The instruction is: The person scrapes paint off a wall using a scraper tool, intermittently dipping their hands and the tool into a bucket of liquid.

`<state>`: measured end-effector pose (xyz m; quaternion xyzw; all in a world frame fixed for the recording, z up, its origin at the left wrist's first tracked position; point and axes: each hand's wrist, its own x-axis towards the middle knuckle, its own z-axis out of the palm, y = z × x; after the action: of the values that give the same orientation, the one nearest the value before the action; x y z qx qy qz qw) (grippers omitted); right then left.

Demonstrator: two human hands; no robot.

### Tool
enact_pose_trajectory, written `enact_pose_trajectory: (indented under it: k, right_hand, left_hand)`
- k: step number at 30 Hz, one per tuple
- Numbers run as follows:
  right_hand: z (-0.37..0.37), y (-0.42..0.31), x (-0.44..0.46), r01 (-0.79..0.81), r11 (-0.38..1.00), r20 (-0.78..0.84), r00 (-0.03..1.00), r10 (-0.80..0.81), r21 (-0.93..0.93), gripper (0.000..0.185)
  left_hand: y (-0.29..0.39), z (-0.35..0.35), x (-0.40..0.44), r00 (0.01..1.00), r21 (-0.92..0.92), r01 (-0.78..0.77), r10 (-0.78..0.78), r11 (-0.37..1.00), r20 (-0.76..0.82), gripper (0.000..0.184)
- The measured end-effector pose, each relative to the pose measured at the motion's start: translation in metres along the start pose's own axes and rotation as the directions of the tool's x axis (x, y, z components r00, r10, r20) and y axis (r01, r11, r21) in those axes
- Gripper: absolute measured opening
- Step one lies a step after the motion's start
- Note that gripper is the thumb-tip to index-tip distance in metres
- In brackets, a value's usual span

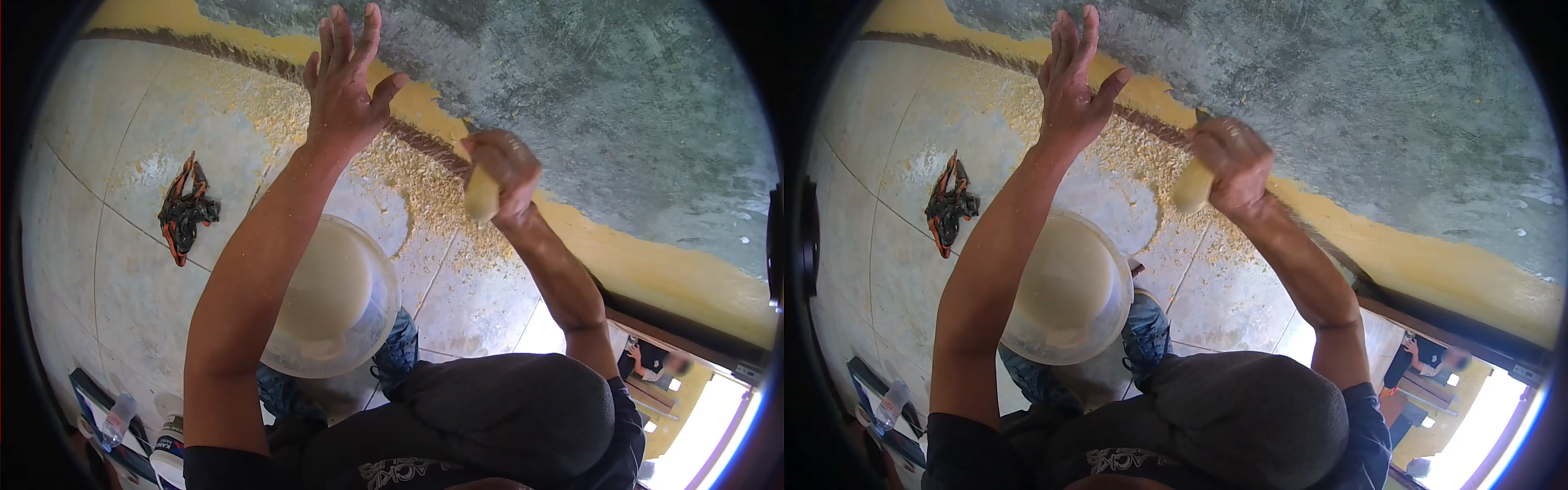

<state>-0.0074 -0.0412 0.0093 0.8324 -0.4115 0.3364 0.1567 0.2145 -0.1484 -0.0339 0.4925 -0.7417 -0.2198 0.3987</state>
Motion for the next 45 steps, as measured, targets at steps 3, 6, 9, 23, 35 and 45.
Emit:
enact_pose_trajectory:
  k: [3,6,9,23,35,45]
  right_hand:
    - [-0.009,-0.011,0.009,-0.056,0.996,-0.039,0.998,0.053,-0.064,0.014]
    - [0.000,-0.009,0.003,0.029,0.999,0.106,0.994,-0.025,-0.035,0.014]
    - [-0.005,-0.011,0.007,-0.039,0.999,-0.042,0.998,0.037,-0.038,0.014]
    - [-0.006,-0.013,0.000,-0.160,0.987,-0.008,0.987,0.160,-0.014,0.005]
    - [0.008,-0.006,0.001,-0.050,0.999,0.066,0.997,0.051,-0.011,0.015]
    - [0.007,-0.001,-0.016,0.004,1.000,-0.066,0.998,-0.005,-0.006,0.010]
  left_hand:
    - [-0.005,-0.001,0.002,1.000,0.016,0.009,-0.009,1.000,0.000,0.100]
    - [-0.002,-0.004,0.004,1.000,-0.036,-0.010,0.010,0.999,-0.005,0.102]
    - [-0.003,0.000,0.002,1.000,-0.020,0.006,-0.006,1.000,-0.003,0.099]
    - [0.012,0.001,-0.006,0.968,0.157,-0.249,0.243,0.956,0.056,0.063]
    - [0.007,0.004,-0.004,0.954,0.110,-0.292,0.297,0.950,-0.036,0.064]
    - [0.008,-0.002,-0.005,0.962,0.117,-0.274,0.273,0.955,0.019,0.067]
